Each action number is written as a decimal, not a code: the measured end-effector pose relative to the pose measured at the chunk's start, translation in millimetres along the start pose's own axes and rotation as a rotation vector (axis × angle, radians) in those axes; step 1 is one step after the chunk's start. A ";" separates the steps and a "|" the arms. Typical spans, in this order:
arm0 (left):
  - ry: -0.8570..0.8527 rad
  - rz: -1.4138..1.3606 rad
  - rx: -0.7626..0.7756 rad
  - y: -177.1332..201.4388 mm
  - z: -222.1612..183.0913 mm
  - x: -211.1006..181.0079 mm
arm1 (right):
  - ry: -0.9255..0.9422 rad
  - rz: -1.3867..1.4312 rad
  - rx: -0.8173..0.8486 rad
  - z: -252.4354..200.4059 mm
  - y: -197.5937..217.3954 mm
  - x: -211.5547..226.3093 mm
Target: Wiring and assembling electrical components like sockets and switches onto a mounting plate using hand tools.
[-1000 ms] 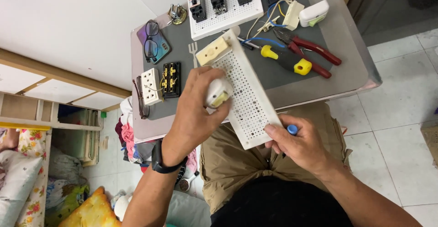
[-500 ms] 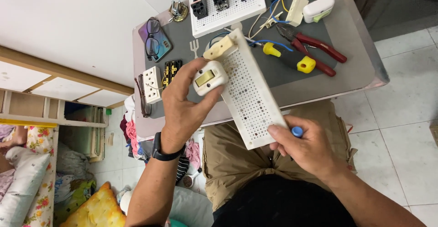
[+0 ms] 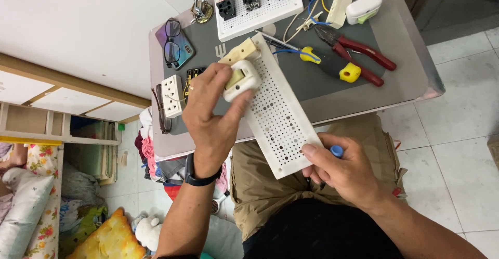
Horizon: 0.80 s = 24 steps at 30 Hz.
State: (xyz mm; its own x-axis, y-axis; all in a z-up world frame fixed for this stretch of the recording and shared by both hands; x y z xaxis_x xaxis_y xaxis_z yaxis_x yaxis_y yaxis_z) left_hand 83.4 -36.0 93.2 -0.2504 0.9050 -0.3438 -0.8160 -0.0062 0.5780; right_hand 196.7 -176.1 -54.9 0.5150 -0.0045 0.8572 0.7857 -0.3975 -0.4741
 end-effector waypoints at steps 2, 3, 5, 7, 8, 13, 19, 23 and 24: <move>0.159 -0.189 -0.048 0.4 -0.9 16.1 | 0.015 0.010 0.021 0.4 -6.1 2.2; 0.316 -0.379 -0.089 -1.1 -4.4 31.0 | 0.029 0.023 0.038 0.2 -9.9 3.7; 0.351 -0.425 -0.129 2.2 -3.1 33.9 | 0.013 0.021 -0.008 -0.1 -9.1 2.3; 0.386 -0.473 -0.169 7.1 -1.9 35.4 | -0.002 0.017 -0.057 -0.6 -6.7 2.0; 0.337 -0.355 -0.160 12.0 0.8 29.4 | -0.013 -0.030 -0.091 -1.2 -4.0 2.0; 0.466 -0.381 -0.145 16.0 0.2 37.0 | 0.018 -0.095 -0.103 -4.8 -0.4 2.4; 0.397 -0.496 -0.167 16.3 1.5 29.9 | -0.011 -0.074 -0.130 -3.1 -0.7 4.1; 0.346 -0.359 -0.062 14.1 5.4 10.8 | 0.020 -0.189 -0.146 -5.0 -0.7 11.1; 0.344 -0.351 -0.027 12.0 6.1 6.7 | 0.074 -0.223 -0.129 -5.4 -2.6 15.6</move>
Point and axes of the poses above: each hand's wrist, its own z-axis towards the middle knuckle, its own y-axis out of the back of the hand, x = y × z, the point moved 9 cm from there along z, towards the middle knuckle, and after that the axes turned 7 degrees about z, right-handed, at the moved point
